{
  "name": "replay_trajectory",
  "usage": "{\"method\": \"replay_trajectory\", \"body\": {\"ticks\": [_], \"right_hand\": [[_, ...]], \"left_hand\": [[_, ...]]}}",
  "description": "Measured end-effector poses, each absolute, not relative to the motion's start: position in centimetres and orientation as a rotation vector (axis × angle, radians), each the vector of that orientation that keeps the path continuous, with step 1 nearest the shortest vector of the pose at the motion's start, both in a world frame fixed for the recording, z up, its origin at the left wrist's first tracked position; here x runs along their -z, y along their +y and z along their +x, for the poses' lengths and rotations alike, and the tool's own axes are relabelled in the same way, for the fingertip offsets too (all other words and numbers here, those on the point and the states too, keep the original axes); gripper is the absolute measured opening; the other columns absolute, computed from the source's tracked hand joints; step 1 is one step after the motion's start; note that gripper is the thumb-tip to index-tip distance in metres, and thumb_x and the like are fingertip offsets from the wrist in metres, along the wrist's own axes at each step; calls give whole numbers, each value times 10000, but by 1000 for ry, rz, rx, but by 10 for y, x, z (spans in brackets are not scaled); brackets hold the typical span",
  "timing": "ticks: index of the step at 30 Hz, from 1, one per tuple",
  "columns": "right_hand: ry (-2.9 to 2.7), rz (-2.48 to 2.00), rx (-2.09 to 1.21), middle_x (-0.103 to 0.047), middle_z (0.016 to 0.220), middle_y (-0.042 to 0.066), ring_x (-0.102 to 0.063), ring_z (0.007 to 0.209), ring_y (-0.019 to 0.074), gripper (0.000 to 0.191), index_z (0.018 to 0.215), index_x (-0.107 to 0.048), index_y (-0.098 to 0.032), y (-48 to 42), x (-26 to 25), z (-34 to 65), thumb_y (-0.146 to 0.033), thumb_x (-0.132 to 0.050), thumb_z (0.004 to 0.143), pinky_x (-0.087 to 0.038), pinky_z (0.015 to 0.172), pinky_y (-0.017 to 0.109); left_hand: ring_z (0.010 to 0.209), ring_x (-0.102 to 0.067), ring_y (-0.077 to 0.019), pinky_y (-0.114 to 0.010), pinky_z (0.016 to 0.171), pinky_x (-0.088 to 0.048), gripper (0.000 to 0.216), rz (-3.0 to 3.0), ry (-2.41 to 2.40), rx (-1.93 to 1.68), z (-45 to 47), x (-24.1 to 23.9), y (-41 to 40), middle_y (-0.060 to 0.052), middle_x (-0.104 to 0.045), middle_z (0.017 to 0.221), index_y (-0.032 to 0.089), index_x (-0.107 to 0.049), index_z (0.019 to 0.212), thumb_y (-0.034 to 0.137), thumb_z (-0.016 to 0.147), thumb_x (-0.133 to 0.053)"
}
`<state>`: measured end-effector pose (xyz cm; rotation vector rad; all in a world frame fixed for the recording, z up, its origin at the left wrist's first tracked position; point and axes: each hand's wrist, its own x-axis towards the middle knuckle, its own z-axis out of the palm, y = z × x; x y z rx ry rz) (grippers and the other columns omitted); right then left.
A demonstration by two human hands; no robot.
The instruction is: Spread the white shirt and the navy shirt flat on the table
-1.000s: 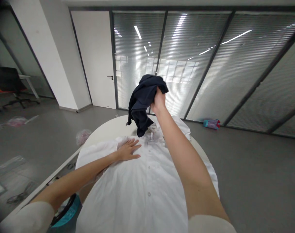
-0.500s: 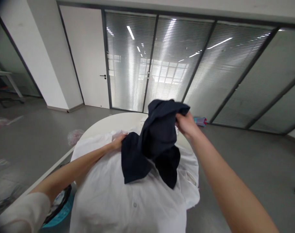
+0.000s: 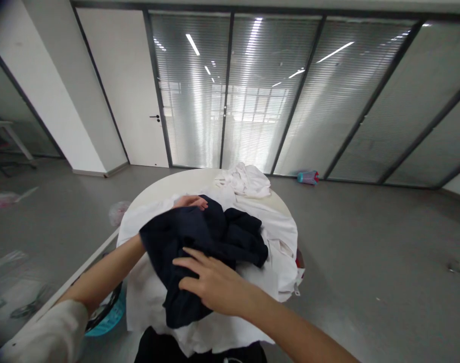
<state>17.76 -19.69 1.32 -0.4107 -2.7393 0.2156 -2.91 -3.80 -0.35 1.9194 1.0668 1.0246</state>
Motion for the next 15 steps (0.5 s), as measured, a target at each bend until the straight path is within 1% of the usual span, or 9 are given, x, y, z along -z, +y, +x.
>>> {"method": "replay_trajectory", "body": {"ticks": [2,4,6,7,9,11,13,14,15], "right_hand": [[-2924,-398,-327,-379,1557,68,-295,1454,291,428,1215,-632,-233,-209,6,165,-62,-553,831,-378,1130,452],[-2946,-398,-477,-378,1562,46,-306,1448,297,471,1309,-595,-267,-213,9,162,-135,-578,857,-356,1142,472],[-2841,-419,-627,-456,1511,33,-365,1422,250,473,1336,-582,-280,-209,0,172,-172,-575,876,-346,1154,427],[-2750,-475,-667,-506,1468,33,-412,1391,218,455,1328,-589,-279,-204,-7,182,-172,-557,887,-353,1150,395],[-2547,-711,-624,-576,1384,45,-508,1302,180,435,1311,-597,-277,-188,-14,210,-153,-509,903,-387,1121,372],[-2364,-1069,-415,-590,1349,81,-538,1259,221,448,1324,-581,-268,-167,-7,242,-168,-518,892,-394,1102,444],[-2280,-1423,-248,-573,1358,128,-547,1230,306,519,1313,-588,-236,-146,12,270,-244,-661,800,-412,1056,517],[-2288,-1520,-254,-606,1307,131,-576,1182,316,482,1256,-620,-221,-137,24,282,-254,-679,779,-434,1025,515],[-2296,-1569,-285,-645,1236,120,-605,1129,307,399,1180,-649,-216,-129,36,291,-249,-660,782,-454,994,496]], "left_hand": [[965,-690,-262,-401,903,-538,494,1996,1012,-847,-27,13,-37,-108,-740,1040,149,-705,1052,586,864,-572],[1036,-675,-280,-397,942,-518,556,2123,997,-632,-27,28,-38,-128,-711,1137,146,-687,1131,589,797,-653],[1133,-633,-298,-398,997,-483,664,2261,1034,-493,-28,45,-44,-129,-656,1249,176,-640,1245,596,735,-717],[1144,-624,-296,-396,1006,-474,707,2323,1050,-457,-29,53,-47,-122,-634,1270,199,-609,1293,598,723,-731],[1089,-636,-271,-382,976,-485,697,2423,1062,-435,-30,64,-55,-103,-614,1233,236,-583,1323,599,744,-720],[1006,-644,-244,-369,924,-505,576,2485,1054,-442,-30,69,-62,-81,-608,1140,245,-622,1259,580,795,-684],[975,-634,-231,-365,902,-508,428,2506,1024,-482,-28,68,-67,-68,-604,1062,234,-671,1145,545,853,-632],[959,-631,-225,-361,890,-510,373,2497,1010,-515,-28,66,-69,-64,-604,1026,225,-687,1081,525,875,-609],[934,-629,-218,-356,872,-512,335,2477,1005,-562,-28,64,-70,-61,-605,988,215,-696,1019,506,887,-595]]}}
